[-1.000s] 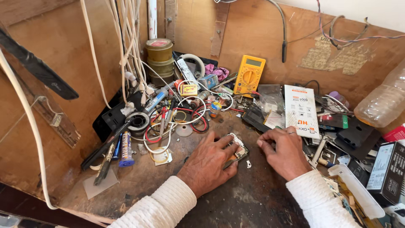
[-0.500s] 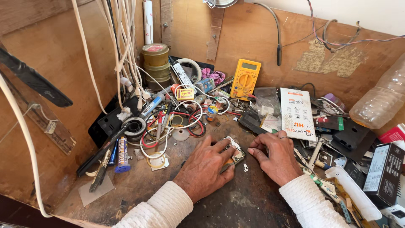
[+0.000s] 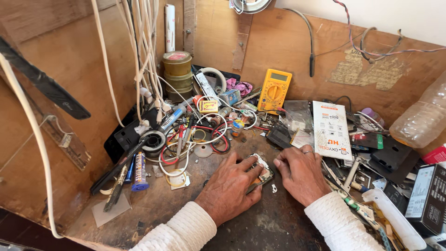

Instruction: The person works on a disassembled mobile phone at a cluttered repair bench. They use a small flat tool to pry and adjust internal components near the battery and motherboard, then switch to a screwdriver to tighten or loosen screws on the phone frame.

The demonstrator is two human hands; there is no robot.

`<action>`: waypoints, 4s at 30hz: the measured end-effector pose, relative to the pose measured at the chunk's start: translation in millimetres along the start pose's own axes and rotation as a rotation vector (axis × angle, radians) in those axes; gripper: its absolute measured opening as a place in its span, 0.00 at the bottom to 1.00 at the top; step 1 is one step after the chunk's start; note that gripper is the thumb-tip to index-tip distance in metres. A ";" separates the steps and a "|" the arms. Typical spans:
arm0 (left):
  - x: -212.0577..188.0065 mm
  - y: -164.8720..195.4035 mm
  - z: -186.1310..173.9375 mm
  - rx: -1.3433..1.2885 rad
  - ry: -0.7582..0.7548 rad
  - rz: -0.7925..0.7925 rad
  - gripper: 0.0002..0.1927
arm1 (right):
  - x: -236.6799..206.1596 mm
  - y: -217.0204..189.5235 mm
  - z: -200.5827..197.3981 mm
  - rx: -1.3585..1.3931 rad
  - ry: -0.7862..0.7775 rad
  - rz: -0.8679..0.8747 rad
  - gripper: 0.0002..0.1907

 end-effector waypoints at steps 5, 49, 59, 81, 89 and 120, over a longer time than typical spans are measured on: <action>0.7 0.3 -0.2 0.012 0.009 0.005 0.21 | 12.4 -3.8 13.8 0.149 0.042 0.054 0.06; -0.5 -0.8 -0.6 -0.008 0.005 -0.018 0.22 | 23.1 9.3 31.4 0.316 -0.008 0.210 0.11; -1.1 -0.8 -2.4 -0.024 0.014 -0.020 0.20 | 21.9 12.2 31.0 0.381 0.031 0.193 0.09; -1.3 -1.8 1.0 -0.027 0.023 -0.023 0.21 | 25.4 -10.2 24.7 0.297 -0.027 0.063 0.07; -1.2 -1.8 0.8 -0.040 0.011 -0.031 0.21 | 30.3 -20.6 21.7 0.083 -0.059 -0.149 0.06; -2.3 -1.0 -0.2 -0.014 0.008 -0.032 0.21 | 24.8 2.8 23.8 0.243 -0.081 0.053 0.06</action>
Point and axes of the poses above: each hand's wrist, its own x-axis towards the middle knuckle, its own z-axis out of the palm, y = z × x, the point moved 4 cm from there along x, towards the middle knuckle, and after that the axes turned 15 degrees about x, right-handed, at the moved point
